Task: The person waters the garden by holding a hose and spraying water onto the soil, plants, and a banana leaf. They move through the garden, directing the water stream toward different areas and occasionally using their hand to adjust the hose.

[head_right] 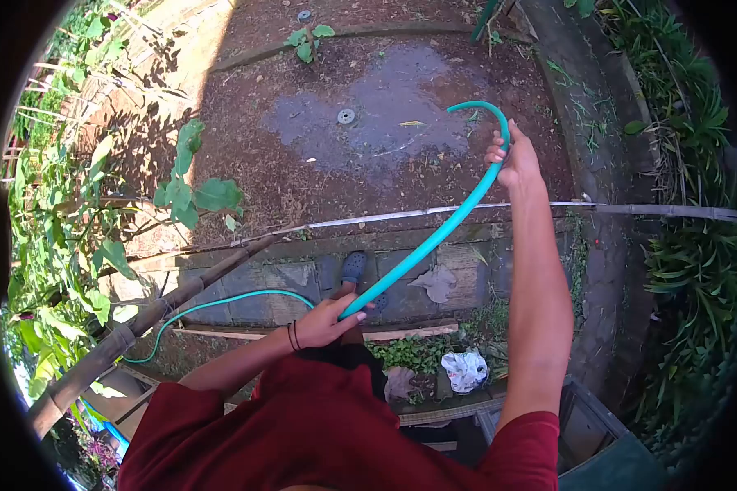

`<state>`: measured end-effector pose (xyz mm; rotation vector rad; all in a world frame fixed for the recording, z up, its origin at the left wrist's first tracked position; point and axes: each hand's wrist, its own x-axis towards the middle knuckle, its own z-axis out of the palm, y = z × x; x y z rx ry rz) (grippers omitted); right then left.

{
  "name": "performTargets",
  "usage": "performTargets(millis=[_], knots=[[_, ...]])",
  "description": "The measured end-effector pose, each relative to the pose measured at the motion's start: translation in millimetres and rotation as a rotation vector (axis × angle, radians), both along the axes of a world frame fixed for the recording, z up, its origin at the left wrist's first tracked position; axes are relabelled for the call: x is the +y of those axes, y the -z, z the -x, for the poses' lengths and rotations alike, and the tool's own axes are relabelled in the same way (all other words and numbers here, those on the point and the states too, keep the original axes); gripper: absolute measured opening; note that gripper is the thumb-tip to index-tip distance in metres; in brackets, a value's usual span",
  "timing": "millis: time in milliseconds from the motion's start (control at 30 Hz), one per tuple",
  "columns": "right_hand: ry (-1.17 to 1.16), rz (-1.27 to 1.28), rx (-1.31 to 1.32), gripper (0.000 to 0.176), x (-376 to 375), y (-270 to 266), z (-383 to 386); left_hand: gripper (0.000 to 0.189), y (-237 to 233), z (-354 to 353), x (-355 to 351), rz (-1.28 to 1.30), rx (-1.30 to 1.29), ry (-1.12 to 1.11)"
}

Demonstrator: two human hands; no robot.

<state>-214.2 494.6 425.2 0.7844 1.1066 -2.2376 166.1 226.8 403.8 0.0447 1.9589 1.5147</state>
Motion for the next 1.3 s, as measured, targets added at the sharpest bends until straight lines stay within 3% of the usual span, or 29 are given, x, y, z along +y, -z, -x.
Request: performTargets(millis=[100,133,200,267,333,467,500,567,700,767,800,900,1000,1067,1167,1233,1300], knots=[[0.036,0.07,0.102,0.028,-21,13,-6,0.04,8,6,-33,-0.056,-0.096,-0.017],[0.049,0.077,0.144,0.028,-35,10,-10,0.052,10,20,-49,-0.055,-0.285,0.113],[0.078,0.055,0.198,0.027,-67,-1,-30,0.065,6,61,-79,-0.229,-0.589,0.145],[0.097,-0.001,0.22,0.027,-111,-27,-57,0.073,-5,119,-92,-0.193,-0.342,-0.013],[0.108,-0.027,0.225,0.028,-154,-46,-86,0.077,-10,193,-94,-0.354,-0.235,-0.166],[0.114,-0.044,0.292,0.03,-221,-61,-132,0.084,-33,316,-74,-0.658,-0.324,-0.242],[0.12,-0.052,0.314,0.03,-234,-63,-141,0.081,-35,340,-73,-0.828,-0.388,-0.206],[0.046,-0.027,0.323,0.032,-251,-56,-162,0.07,-60,368,-70,-1.099,-0.34,-0.346],[-0.104,-0.016,0.335,0.046,-246,-32,-178,0.058,-71,372,-69,-0.983,-0.197,-0.518],[-0.255,0.022,0.449,0.065,-217,-13,-163,0.054,-75,346,-68,-0.856,-0.151,-0.524],[-0.281,0.052,0.377,0.077,-193,6,-146,0.054,-81,333,-65,-0.824,-0.175,-0.552],[-0.219,0.049,0.193,0.064,-134,24,-60,0.056,-82,287,-49,-0.855,-0.241,-0.559],[-0.302,-0.03,0.179,0.047,-110,35,45,0.053,-99,244,-16,-0.8,-0.278,-0.605],[-0.327,0.074,0.209,0.044,-108,42,107,0.052,-109,212,11,-0.786,-0.317,-0.612],[-0.298,0.141,0.184,0.029,-120,26,152,0.05,-111,193,48,-0.746,-0.25,-0.573],[-0.454,0.095,0.219,0.025,-118,25,163,0.048,-110,186,70,-0.784,-0.258,-0.504],[-0.337,0.064,0.236,0.019,-108,20,175,0.048,-109,186,90,-0.808,-0.268,-0.539]])
